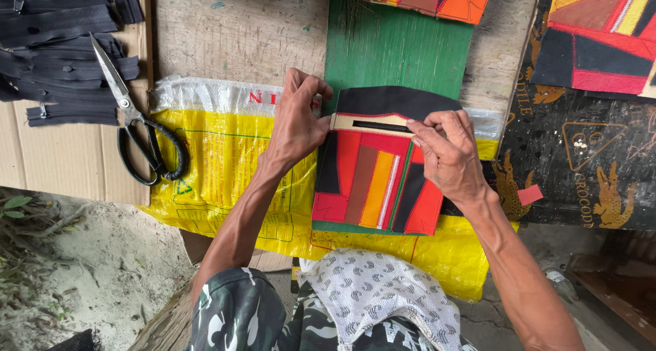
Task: The person attaches zippers to patchwork fabric pouches at a work table. They pick up a pouch, align a black zipper along its top opening, press and tuck the zipper tape into the seam by hand, then set the finished pouch on a stack and reach for the next pouch and zipper.
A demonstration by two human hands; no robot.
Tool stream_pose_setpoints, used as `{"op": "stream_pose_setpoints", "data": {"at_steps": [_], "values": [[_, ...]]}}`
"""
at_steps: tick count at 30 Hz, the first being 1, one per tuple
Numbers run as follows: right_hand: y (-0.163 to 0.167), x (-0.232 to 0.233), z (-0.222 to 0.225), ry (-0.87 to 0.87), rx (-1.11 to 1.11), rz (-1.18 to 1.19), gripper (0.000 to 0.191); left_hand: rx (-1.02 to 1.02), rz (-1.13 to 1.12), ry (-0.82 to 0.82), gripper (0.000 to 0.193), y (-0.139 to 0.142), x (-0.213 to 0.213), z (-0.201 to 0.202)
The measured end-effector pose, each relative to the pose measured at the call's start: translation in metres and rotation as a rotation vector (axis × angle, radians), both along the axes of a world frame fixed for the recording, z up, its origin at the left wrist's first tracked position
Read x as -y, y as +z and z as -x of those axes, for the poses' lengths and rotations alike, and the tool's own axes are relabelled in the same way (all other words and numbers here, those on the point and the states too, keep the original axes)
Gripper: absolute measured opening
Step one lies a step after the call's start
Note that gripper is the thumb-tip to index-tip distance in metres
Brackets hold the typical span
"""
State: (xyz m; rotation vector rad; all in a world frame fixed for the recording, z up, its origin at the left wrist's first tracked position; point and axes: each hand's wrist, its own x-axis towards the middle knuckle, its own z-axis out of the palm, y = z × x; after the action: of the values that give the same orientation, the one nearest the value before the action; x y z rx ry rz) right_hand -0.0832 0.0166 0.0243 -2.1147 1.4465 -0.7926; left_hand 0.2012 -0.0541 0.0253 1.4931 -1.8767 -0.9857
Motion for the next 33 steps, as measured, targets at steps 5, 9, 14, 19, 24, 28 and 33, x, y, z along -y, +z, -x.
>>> {"op": "stream_pose_setpoints", "data": {"at_steps": [5, 9, 14, 19, 24, 28, 33], "values": [[0.001, 0.002, 0.000, -0.014, 0.045, -0.012, 0.035, -0.022, -0.019, -0.026, 0.035, 0.000, 0.004, -0.003], [0.001, 0.002, 0.000, -0.019, 0.056, 0.015, 0.034, -0.052, -0.110, -0.060, 0.041, 0.005, 0.006, -0.006], [-0.001, 0.002, 0.001, -0.028, 0.070, 0.006, 0.033, -0.037, -0.097, -0.066, 0.046, 0.009, 0.007, -0.003], [-0.003, 0.003, 0.002, -0.035, 0.103, 0.000, 0.032, 0.022, -0.057, -0.064, 0.041, 0.004, 0.006, 0.004], [-0.003, 0.003, 0.001, -0.042, 0.104, -0.008, 0.032, 0.022, -0.039, -0.064, 0.042, 0.004, 0.006, 0.002], [-0.003, 0.002, -0.001, -0.036, 0.097, -0.009, 0.033, 0.014, -0.070, -0.058, 0.043, 0.006, 0.006, 0.002], [0.001, 0.004, -0.001, -0.019, 0.063, -0.037, 0.033, 0.036, -0.081, -0.066, 0.045, 0.008, 0.007, 0.002]]}}
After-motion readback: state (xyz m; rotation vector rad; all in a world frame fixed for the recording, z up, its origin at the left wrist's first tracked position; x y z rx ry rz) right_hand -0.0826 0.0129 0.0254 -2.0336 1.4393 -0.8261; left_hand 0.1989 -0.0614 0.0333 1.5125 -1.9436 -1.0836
